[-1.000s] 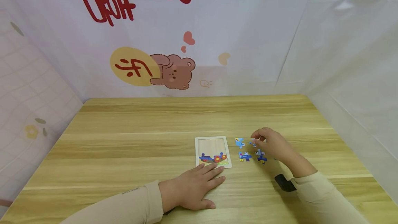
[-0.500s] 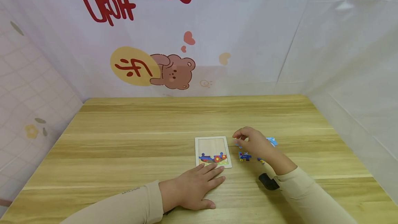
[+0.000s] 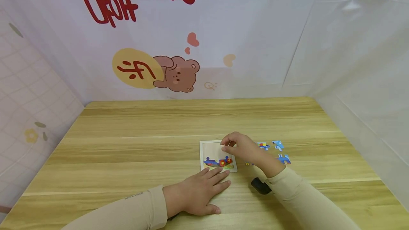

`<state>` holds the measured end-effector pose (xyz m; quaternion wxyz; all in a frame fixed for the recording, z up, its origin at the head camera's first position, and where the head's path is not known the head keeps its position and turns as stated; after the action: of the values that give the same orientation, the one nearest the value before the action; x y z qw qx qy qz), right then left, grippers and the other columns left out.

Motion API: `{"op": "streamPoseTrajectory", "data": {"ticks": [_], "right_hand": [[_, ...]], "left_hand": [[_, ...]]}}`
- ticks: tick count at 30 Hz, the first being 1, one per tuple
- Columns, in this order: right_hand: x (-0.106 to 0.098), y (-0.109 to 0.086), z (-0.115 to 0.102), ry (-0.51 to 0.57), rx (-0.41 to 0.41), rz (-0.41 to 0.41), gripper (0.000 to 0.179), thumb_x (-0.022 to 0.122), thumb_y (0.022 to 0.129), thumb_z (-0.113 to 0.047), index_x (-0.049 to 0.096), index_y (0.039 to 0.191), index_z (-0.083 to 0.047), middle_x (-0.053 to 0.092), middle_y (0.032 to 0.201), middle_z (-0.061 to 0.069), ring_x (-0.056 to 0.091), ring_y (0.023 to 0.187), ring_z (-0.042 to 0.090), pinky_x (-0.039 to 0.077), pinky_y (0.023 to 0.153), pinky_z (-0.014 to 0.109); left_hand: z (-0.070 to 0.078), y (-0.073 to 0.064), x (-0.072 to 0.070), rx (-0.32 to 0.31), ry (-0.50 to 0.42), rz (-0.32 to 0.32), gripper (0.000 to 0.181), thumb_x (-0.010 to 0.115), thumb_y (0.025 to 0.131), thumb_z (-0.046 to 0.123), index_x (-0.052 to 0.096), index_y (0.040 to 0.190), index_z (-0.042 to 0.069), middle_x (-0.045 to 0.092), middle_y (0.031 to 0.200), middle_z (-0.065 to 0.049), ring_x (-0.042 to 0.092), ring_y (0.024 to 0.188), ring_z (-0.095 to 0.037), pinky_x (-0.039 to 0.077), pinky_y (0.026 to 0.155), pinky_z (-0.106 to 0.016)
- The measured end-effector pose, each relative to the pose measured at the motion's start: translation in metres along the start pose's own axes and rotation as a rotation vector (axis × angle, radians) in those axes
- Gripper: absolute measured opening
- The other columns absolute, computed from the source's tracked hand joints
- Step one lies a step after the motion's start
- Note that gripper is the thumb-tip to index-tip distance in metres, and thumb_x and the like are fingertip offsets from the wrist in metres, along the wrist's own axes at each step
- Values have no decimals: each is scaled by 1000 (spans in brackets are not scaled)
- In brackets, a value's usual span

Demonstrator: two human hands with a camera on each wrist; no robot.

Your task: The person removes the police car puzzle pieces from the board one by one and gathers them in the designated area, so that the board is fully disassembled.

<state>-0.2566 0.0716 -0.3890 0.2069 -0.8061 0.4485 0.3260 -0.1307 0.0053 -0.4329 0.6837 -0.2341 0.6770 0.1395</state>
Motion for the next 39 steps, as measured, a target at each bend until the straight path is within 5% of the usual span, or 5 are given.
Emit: {"op": "streamPoseTrajectory", "data": {"ticks": [19,39], "right_hand": [[37,18,0,47,60,-111,7,65,91,-11,69,96,-8,61,87,-2,52,70,12,46,62,26],[59,18,-5,15,88,-191,6,64,92,-12,68,94,-8,64,84,-4,55,76,11,47,71,26]], "left_hand": [[1,0,-2,10,28,21,70,38,96,62,36,150,18,28,157,-5,28,143,-23,33,111,-39],[4,1,-3,16,87,33,70,38,95,62,38,149,16,28,157,-7,28,142,-21,31,111,-32]]}}
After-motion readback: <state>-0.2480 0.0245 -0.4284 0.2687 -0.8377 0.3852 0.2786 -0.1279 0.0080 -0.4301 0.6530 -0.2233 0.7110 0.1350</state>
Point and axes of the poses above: each hand's wrist, its own y-axis towards the middle knuckle, its own x-axis out of the palm, z = x × y, the point moved 10 cm from there along y, towards the middle knuckle
